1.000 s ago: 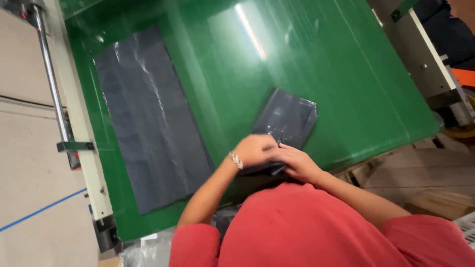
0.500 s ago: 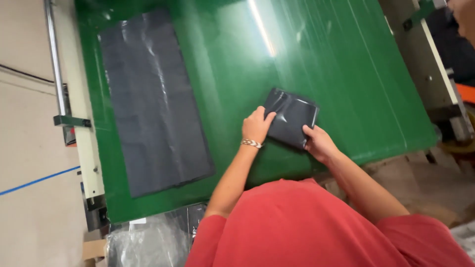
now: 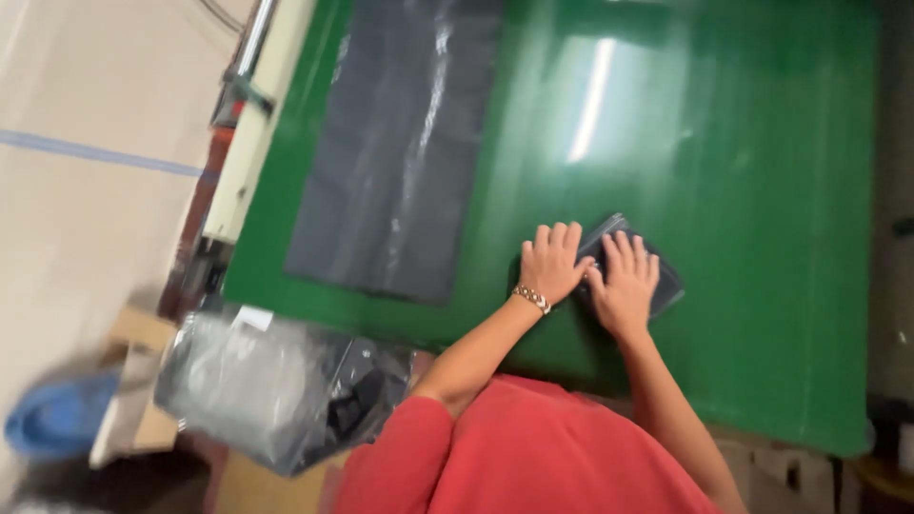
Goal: Folding black plastic bags and placing them into clear plastic sleeves for final packaging.
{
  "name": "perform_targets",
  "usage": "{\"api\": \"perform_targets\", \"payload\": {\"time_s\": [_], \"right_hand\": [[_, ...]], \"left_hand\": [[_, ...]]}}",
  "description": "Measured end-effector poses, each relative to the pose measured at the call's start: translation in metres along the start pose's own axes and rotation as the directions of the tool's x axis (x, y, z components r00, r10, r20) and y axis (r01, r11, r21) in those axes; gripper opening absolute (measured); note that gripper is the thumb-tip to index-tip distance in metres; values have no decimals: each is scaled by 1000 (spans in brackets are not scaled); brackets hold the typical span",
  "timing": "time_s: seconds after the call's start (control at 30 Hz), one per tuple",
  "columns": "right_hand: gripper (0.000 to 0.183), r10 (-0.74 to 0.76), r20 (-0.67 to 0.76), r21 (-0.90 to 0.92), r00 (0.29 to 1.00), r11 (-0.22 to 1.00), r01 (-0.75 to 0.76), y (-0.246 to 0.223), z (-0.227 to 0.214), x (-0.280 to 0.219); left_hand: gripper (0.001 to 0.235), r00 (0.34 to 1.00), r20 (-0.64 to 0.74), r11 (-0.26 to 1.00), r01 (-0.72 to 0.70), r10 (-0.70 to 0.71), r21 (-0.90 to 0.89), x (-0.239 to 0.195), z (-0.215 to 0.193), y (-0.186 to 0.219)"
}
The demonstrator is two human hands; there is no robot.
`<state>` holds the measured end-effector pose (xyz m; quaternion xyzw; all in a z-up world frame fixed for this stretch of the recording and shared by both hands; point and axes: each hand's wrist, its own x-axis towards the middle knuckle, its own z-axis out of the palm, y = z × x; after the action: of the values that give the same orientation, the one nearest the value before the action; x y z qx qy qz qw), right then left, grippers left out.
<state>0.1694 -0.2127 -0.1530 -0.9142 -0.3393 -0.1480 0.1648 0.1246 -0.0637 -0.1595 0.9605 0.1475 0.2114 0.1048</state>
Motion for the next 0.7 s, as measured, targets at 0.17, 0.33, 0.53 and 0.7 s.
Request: {"api": "perform_targets", "payload": {"time_s": [0.17,0.33,0.53,0.7], "right_hand": [[68,16,19,21,1000,1000,-16,13,10,-1],[49,13,-6,610,1000,792,-6,-85,-25,20],[44,21,491,869,871,-77,-488,-201,20,25],[44,50,565,818,823,-166,-551,-211,51,34]], "left_hand": [[69,984,-162,997,-62,70,56,-59,-49,-73],[88,997,-42,989,62,-57,134,-100,-133,-154],[108,987,115,994,104,-108,44,-119,-134,-199],[111,997,47,998,55,-55,-3,-124,-120,-212]]}}
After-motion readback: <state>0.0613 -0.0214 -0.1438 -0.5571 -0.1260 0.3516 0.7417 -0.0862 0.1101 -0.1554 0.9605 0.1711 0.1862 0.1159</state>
